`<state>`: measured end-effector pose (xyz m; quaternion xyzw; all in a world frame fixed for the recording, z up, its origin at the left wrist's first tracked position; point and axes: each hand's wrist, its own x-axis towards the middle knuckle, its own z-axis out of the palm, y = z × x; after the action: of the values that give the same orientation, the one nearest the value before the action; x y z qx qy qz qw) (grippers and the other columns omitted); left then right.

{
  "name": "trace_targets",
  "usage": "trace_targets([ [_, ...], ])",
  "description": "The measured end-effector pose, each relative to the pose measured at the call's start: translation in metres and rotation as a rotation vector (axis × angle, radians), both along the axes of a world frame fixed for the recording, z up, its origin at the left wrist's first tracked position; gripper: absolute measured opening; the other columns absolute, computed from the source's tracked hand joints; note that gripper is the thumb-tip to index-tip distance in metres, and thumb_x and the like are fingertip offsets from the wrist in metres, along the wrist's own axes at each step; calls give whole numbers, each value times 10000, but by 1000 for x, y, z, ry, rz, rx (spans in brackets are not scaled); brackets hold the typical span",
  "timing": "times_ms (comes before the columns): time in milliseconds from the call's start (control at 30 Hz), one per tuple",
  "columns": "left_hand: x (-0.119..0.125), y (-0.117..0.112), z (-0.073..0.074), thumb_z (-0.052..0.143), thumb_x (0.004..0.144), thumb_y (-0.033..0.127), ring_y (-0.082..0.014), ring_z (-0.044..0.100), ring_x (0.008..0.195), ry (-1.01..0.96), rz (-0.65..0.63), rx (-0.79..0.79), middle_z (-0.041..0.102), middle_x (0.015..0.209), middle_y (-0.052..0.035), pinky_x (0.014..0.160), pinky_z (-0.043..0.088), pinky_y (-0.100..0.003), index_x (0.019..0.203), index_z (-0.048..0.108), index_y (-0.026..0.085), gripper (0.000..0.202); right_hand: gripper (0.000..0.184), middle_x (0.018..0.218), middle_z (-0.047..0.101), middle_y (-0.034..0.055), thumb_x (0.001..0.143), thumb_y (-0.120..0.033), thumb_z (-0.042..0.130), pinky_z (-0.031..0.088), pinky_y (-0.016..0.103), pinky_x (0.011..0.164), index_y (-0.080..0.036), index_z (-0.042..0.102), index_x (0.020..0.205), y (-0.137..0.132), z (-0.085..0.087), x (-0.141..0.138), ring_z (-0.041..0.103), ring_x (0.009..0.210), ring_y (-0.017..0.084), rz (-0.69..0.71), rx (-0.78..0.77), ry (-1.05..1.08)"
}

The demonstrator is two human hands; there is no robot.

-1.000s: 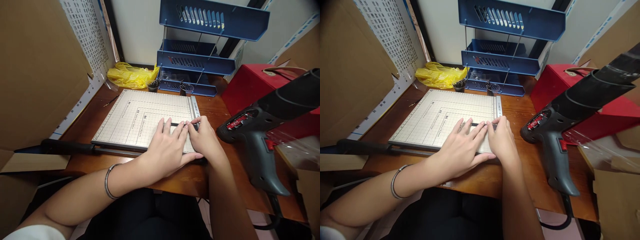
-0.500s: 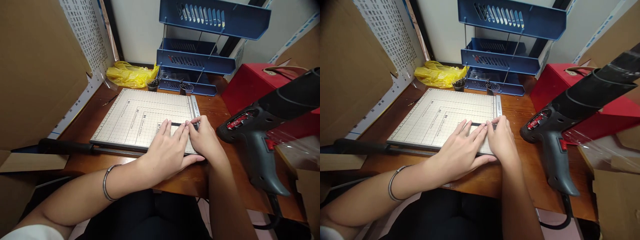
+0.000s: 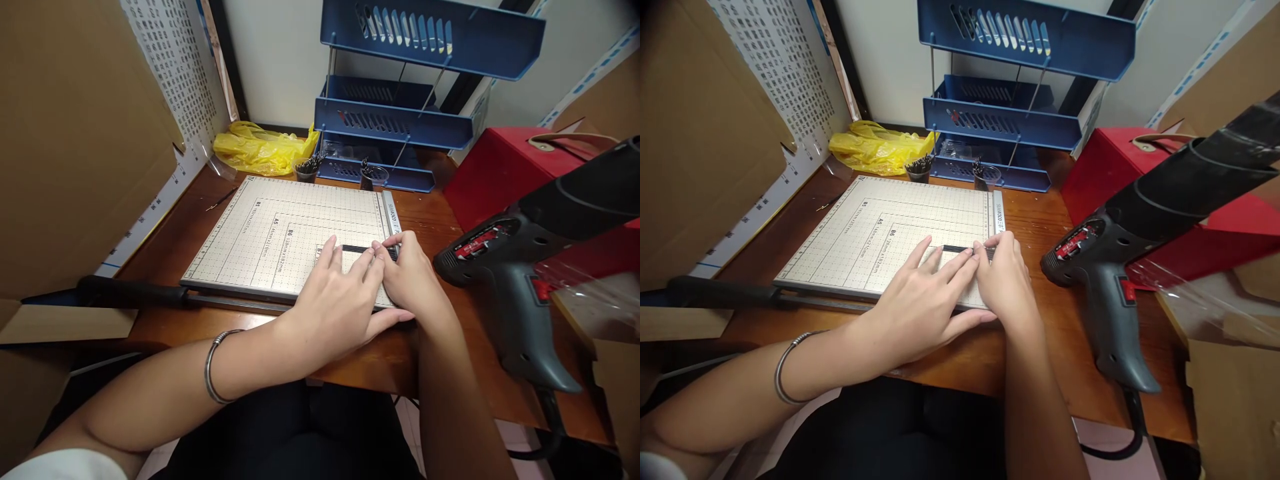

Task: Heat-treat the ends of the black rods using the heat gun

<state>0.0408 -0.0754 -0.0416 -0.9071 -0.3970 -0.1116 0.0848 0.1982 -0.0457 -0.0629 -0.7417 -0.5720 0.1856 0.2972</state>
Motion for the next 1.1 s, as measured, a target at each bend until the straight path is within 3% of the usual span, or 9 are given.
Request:
trace_targets([
  [367,-3,5,-2,361,1027,695,-423,589,1320,-15,25,-19,533,1548,-167,1226,283,-595,1523,504,90,796,315,1069,654,98,934,-550,494,405,380,762,-242,495,1000,2,-5,3,610,931,288,1,15,-32],
  [600,-3,8,1,319,1037,692,-387,605,1298,-23,8,-59,543,1540,-149,1243,278,-561,1551,460,74,815,300,1069,648,98,927,-533,506,401,376,778,-239,494,989,2,-3,1,609,961,286,-10,11,-13],
  [800,-3,8,1,295,1028,714,-428,558,1345,-13,37,-84,519,1561,-153,1239,256,-593,1557,458,91,834,303,1069,649,93,931,-538,509,394,369,756,-242,492,991,2,-4,2,606,930,278,-10,14,-17],
  [1100,-5,12,1,325,1011,738,-441,540,1337,-41,-26,-144,495,1588,-121,1235,263,-577,1545,462,66,869,301,1076,651,99,945,-537,493,406,378,760,-242,489,1005,2,-5,2,614,934,287,8,23,-24],
])
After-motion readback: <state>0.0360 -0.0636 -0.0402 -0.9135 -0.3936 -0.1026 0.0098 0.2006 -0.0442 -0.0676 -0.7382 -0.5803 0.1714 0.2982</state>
